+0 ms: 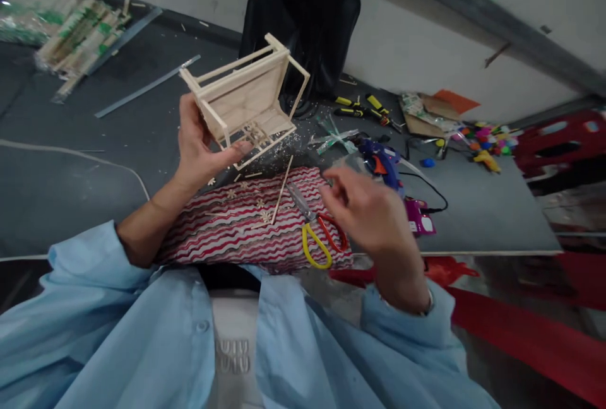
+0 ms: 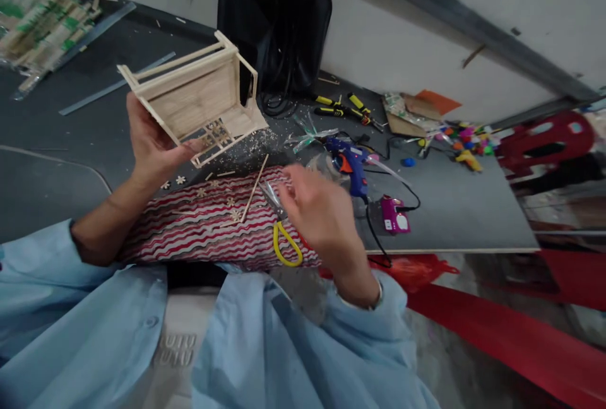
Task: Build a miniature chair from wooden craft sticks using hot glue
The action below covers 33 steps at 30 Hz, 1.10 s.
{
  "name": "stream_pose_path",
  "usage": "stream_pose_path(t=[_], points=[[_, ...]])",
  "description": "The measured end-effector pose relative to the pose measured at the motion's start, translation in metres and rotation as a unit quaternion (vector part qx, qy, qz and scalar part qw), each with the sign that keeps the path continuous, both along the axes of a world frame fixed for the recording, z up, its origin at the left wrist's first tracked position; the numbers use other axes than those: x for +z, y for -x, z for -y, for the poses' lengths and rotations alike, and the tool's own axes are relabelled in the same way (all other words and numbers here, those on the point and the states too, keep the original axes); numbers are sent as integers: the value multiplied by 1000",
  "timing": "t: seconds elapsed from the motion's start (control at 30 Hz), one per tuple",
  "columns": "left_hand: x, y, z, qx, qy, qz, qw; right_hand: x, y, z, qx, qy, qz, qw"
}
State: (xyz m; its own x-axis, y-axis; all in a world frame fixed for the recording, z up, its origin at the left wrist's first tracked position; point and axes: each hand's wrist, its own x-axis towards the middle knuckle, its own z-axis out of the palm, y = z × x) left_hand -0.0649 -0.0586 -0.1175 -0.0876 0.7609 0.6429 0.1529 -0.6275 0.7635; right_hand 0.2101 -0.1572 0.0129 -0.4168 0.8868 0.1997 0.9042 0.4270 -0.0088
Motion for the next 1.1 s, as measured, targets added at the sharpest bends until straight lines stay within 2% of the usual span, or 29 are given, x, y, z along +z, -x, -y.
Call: stream_pose_path(t=[0.1,0.17,0.23,0.3,0.43,0.63,0.73,0.87,1.0,1.1], points=[[3,-5,-1,15,-24,54,998,-51,-35,43,-1,58,30,998],[1,-8,-2,-4,-33,66,997,-84,-53,65,-27,59,41,997],[-2,-10,-2,-26,-39,76,996,-105,-65,78,-45,52,26,997],[-3,-12,-1,-37,-30,82,995,-113,-72,83,-46,47,3,998],[-3,-16,1,-55,1,100,994,-109,-71,73,-39,80,-8,996],[-7,-18,-5,-98,44,147,983,-106,-60,57,-90,124,45,987],[-7,-18,-6,-103,48,166,979,-99,-63,55,-79,128,8,989],[-4,-17,-4,-56,13,142,988,-83,-70,59,-38,93,-80,992],[1,-18,0,12,-46,85,995,-64,-65,68,-58,32,-153,986],[3,-20,8,49,-76,50,995,-51,-50,70,-65,-6,-164,984]])
